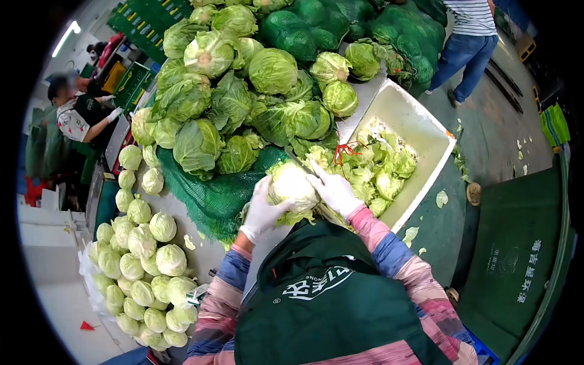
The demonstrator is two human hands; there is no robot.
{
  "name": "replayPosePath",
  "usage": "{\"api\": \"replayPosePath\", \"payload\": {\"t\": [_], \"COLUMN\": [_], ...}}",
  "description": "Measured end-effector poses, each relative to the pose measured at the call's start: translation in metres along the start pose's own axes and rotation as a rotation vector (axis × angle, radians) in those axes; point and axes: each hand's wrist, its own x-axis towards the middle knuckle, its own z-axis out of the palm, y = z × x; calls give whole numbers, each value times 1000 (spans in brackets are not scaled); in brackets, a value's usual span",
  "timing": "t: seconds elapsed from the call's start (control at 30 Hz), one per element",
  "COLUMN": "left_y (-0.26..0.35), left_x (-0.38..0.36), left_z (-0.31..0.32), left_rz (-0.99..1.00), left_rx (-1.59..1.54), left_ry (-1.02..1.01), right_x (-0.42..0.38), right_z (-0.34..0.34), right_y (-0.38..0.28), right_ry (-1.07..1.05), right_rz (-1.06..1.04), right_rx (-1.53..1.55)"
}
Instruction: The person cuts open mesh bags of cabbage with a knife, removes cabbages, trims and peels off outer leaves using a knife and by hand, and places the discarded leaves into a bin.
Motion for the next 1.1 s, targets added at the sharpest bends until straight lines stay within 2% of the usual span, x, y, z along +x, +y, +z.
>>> {"api": "replayPosePath", "payload": {"t": [0.07, 0.1, 0.17, 0.3, 0.47, 0.57, 0.63, 0.7, 0.77, 0.83, 0.9, 0.97, 1.03, 1.07, 1.1], "left_y": [21, 27, 35, 44, 46, 42, 40, 26, 11, 6, 13, 12, 19, 24, 29], "left_x": [-5, -7, -8, -6, -9, -14, -26, -36, -42, -48, -53, -51, -42, -35, -28], "left_z": [24, 35, 52, 47, 46, 45, 43, 30, 18, 10, 3, 22, 52, 63, 62], "left_rz": [-129, -135, -89, 35, -5, -36, 78, 97, 103, 93, -77, -134, -358, -359, -356], "left_rx": [33, 31, 75, 122, 48, 3, 83, 3, -99, -73, -170, -209, -311, -354, -355], "left_ry": [113, 114, 293, 218, 212, 220, 189, 149, 62, 53, -53, -18, 211, 268, 266], "right_x": [-6, -8, -8, 2, 11, 18, 35, 29, 19, 6, 1, -6, -10, -11, -12], "right_z": [0, -5, -19, -28, -45, -42, -36, -50, -37, -22, -12, -13, -21, -19, -23], "right_y": [-2, -7, -18, -15, -18, -8, 33, 45, 73, 86, 82, 45, 9, 1, -9], "right_ry": [-13, -19, -126, -172, -314, -283, 10, -60, -42, -12, -25, 281, 203, 231, 249], "right_rz": [-29, -30, -45, -198, -172, -112, -99, 124, 201, 275, 266, 162, 102, 8, -18], "right_rx": [-63, -64, -252, -411, -342, -219, 104, -83, -207, -276, -301, -97, -19, 81, 12]}}
